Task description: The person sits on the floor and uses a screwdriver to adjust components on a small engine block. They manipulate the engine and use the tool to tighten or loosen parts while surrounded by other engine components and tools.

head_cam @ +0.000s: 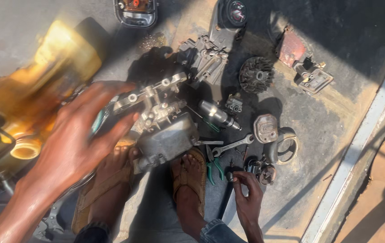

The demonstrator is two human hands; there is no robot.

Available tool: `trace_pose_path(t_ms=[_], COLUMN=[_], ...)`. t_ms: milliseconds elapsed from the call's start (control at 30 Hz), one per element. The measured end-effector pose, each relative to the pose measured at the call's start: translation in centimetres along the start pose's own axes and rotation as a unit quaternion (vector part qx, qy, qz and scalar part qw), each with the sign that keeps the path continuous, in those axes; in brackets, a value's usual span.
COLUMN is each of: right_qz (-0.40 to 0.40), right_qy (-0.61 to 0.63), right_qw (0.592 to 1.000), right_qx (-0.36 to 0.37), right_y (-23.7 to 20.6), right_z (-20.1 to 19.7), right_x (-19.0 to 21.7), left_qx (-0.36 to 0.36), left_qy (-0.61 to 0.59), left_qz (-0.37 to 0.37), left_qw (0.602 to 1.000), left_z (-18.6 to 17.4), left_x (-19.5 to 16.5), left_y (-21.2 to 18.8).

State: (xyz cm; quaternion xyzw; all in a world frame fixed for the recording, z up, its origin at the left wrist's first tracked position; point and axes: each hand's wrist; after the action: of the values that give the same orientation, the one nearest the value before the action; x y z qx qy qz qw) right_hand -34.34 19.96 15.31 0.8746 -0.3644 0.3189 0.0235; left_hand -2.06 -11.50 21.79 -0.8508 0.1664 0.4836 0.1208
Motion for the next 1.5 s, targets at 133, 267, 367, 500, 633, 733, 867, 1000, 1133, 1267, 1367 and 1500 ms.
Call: trace_pose_path(t_ms=[133, 267, 367, 500, 633, 733, 867, 1000, 1133, 1267, 1367, 1500], right_qz=[0.017, 0.035, 0.020, 0.011, -0.004, 0.000, -0.030, -0.008, -0.013, -0.052, -0.108, -0.272], right_qy=[0.029, 0.022, 0.016, 0.018, 0.036, 0.024, 0.014, -0.007, 0.092, 0.258, 0.317, 0.151], right_qw=[0.999, 0.999, 1.000, 1.000, 0.999, 1.000, 0.999, 0.999, 0.993, 0.954, 0.928, 0.944], right_qx=[-0.009, 0.007, 0.006, 0.014, 0.018, 0.014, 0.024, 0.035, 0.073, 0.146, 0.165, 0.109], right_y=[-0.1, -1.8, -2.5, -2.4, -2.5, -2.1, -1.9, -1.6, -0.1, 1.8, 1.8, 2.9], right_z=[0.4, 1.5, 2.0, 2.4, 2.7, 3.2, 3.5, 3.8, 2.5, 0.1, -2.0, -2.3], right_x=[0.1, -0.9, -2.0, -2.6, -1.2, 0.8, 3.0, 4.6, 8.1, 15.0, 20.7, 25.4], left_qx=[-0.137, -0.253, -0.234, -0.088, 0.010, 0.076, 0.084, -0.005, -0.129, -0.019, 0.031, 0.082], left_qy=[0.037, 0.060, 0.092, 0.150, 0.272, 0.299, 0.294, 0.229, 0.116, 0.016, -0.050, -0.111], left_qz=[0.024, -0.070, -0.173, -0.189, -0.074, -0.072, -0.058, 0.012, 0.105, 0.177, 0.244, 0.253], left_qw=[0.990, 0.963, 0.952, 0.966, 0.959, 0.948, 0.951, 0.973, 0.979, 0.984, 0.968, 0.957], left_z=[-0.3, -2.4, -2.6, -0.8, 1.5, 2.8, 3.3, 2.7, 0.4, -1.8, -1.3, -0.6], left_x=[0.3, 3.0, 5.8, 8.4, 10.9, 13.0, 14.1, 10.5, 4.5, -0.5, -4.2, -7.2], left_y=[-4.4, -11.1, -14.5, -14.9, -11.0, -8.5, -8.4, -10.8, -12.5, -10.6, -7.8, -4.9])
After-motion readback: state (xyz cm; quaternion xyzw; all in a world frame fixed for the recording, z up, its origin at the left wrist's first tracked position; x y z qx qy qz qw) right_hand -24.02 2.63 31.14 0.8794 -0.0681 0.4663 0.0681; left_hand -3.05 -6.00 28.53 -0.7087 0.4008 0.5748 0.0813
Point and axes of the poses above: each hand's wrist, its own y-axis towards the middle knuckle, its own z-axis out of the palm, x = y × z, and after that the axes turned 8 degrees about -x, right-handed
